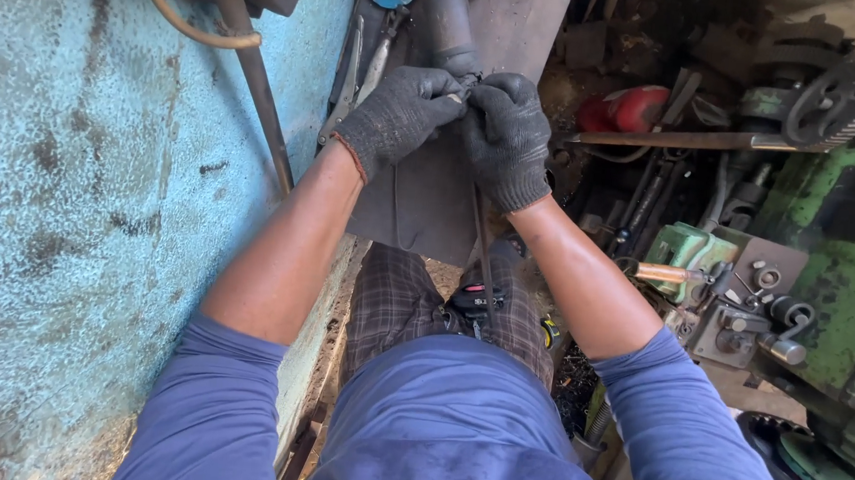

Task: The person wraps a thin wire around a cylindrical metal component multiple times, then secures the end by twisting it with pliers. The person then places the wrapped component into a lathe chuck.

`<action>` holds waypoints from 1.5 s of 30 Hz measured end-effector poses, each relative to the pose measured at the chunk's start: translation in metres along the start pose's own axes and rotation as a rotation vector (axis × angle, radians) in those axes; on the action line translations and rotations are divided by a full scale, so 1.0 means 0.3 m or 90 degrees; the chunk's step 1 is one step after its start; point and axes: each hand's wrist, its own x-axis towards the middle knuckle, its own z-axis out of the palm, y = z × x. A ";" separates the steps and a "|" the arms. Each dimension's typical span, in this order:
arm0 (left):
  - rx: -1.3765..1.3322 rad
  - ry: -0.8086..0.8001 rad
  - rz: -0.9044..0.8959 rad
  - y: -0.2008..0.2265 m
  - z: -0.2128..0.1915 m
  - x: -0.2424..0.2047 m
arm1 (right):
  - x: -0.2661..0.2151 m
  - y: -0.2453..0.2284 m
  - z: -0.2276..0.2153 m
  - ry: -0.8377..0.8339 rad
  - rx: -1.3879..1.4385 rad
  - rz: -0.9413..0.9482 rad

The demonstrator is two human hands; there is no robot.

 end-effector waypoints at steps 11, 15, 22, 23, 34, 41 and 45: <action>0.139 0.030 -0.199 -0.024 0.001 0.028 | 0.016 -0.030 -0.018 -0.072 -0.171 -0.042; 0.249 0.012 -0.148 -0.064 -0.026 0.070 | 0.027 -0.026 -0.021 -0.099 -0.174 -0.059; 0.812 0.346 0.239 0.028 0.117 -0.081 | 0.049 0.054 -0.041 -0.172 -0.207 -0.088; 0.860 0.513 0.363 0.009 0.131 -0.100 | 0.056 0.050 -0.041 -0.203 -0.204 -0.060; 0.549 0.526 0.317 -0.144 0.185 -0.001 | 0.214 0.107 -0.081 -0.527 0.038 0.310; 0.181 0.242 0.106 -0.043 0.140 -0.011 | 0.046 0.065 -0.086 -0.140 0.170 0.086; 0.174 0.178 -0.070 -0.242 0.139 0.082 | -0.042 0.099 -0.042 -0.012 0.094 0.072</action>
